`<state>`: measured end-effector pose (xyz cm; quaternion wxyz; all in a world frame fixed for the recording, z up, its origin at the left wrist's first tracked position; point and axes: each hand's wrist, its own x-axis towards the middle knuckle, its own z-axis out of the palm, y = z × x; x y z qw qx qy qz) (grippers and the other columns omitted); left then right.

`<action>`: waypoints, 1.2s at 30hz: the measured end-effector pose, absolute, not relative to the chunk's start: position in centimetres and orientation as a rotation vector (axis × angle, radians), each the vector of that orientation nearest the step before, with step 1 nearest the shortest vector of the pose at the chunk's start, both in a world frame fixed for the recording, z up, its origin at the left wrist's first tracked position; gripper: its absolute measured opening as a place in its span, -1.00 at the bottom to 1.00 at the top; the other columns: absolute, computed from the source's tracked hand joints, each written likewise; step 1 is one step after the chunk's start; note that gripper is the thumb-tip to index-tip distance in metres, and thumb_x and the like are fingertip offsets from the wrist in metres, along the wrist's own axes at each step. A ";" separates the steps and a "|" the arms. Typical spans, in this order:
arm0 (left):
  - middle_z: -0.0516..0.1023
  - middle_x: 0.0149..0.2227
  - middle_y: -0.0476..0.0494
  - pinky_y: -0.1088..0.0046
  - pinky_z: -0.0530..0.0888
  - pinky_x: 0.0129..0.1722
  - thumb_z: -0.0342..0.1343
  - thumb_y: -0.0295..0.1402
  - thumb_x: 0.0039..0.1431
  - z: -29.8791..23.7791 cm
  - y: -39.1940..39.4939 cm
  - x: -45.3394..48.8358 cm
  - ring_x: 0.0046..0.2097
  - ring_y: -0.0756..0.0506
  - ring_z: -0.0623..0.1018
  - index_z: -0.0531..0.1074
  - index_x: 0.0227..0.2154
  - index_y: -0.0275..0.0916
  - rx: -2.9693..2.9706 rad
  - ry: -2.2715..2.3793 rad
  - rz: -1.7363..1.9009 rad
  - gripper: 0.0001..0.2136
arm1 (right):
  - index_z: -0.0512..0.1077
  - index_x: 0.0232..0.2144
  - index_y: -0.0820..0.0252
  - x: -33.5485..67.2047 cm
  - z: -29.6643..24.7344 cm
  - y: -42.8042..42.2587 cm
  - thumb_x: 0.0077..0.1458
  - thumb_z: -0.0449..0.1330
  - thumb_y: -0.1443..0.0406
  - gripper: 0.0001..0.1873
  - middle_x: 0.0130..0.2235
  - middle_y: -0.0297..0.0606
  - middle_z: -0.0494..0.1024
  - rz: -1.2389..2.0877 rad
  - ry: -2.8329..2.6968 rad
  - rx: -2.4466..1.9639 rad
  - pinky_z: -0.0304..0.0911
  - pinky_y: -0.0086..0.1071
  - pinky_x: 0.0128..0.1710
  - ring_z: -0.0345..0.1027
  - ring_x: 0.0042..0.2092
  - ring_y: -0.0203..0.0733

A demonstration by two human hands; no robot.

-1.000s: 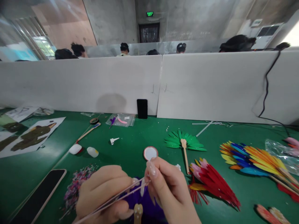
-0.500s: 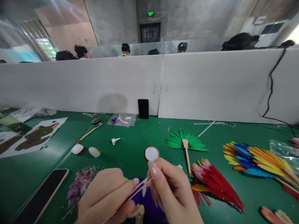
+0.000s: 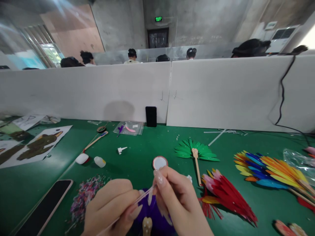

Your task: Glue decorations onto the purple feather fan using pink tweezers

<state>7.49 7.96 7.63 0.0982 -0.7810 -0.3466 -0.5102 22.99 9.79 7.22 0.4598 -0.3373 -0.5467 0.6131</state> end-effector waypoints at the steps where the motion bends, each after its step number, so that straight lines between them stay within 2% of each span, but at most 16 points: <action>1: 0.44 -0.62 -0.04 0.54 0.39 -0.53 -0.11 -0.46 0.26 7.6 8.1 7.6 -0.57 0.03 0.42 0.36 -0.42 -0.30 -2.302 -1.015 -1.551 -0.81 | 0.26 -0.54 0.17 23.0 7.1 9.8 0.23 0.03 0.09 -0.63 -0.62 -0.46 0.10 1.508 -1.347 -0.821 -0.15 -0.53 -0.68 -0.10 -0.61 -0.43; 7: 0.39 -0.66 0.02 0.54 0.27 -0.59 -0.10 -0.43 0.25 7.6 8.4 7.7 -0.61 0.06 0.37 0.31 -0.53 -0.25 -2.431 -1.156 -1.725 -0.77 | 0.28 -0.50 0.16 23.2 6.6 10.0 0.25 0.03 0.14 -0.67 -0.58 -0.43 0.17 1.374 -1.428 -0.821 -0.03 -0.54 -0.62 0.01 -0.57 -0.41; 15: 0.18 -0.75 0.11 0.63 0.16 -0.64 -0.11 -0.35 0.32 6.7 8.8 8.0 -0.68 0.16 0.19 0.28 -0.62 -0.27 -2.594 -1.469 -2.279 -0.64 | 0.26 -0.51 0.16 22.9 6.2 10.0 0.30 -0.04 0.19 -0.66 -0.59 -0.44 0.20 1.307 -1.460 -0.736 0.00 -0.54 -0.63 0.05 -0.59 -0.40; 21: 0.16 -0.77 0.12 0.63 0.16 -0.64 -0.11 -0.32 0.32 6.9 8.7 8.2 -0.71 0.17 0.18 0.28 -0.62 -0.27 -2.624 -1.449 -2.313 -0.63 | 0.29 -0.52 0.17 22.9 6.6 10.0 0.28 0.00 0.21 -0.67 -0.57 -0.42 0.22 1.136 -1.503 -0.788 0.02 -0.54 -0.60 0.07 -0.56 -0.41; 28: 0.16 -0.77 0.10 0.59 0.19 -0.62 -0.11 -0.31 0.32 6.4 8.5 8.0 -0.71 0.14 0.20 0.31 -0.63 -0.27 -2.641 -1.440 -2.306 -0.62 | 0.31 -0.50 0.19 22.9 6.3 9.9 0.26 0.02 0.18 -0.68 -0.54 -0.40 0.24 1.311 -1.397 -0.720 0.05 -0.54 -0.64 0.10 -0.58 -0.42; 36: 0.29 -0.74 0.04 0.58 0.26 -0.59 -0.10 -0.31 0.31 5.8 7.7 7.7 -0.65 0.10 0.30 0.35 -0.64 -0.25 -2.597 -1.466 -2.174 -0.61 | 0.31 -0.51 0.19 22.7 6.7 10.3 0.22 0.08 0.13 -0.67 -0.54 -0.40 0.25 1.470 -1.286 -0.690 0.03 -0.56 -0.66 0.07 -0.60 -0.44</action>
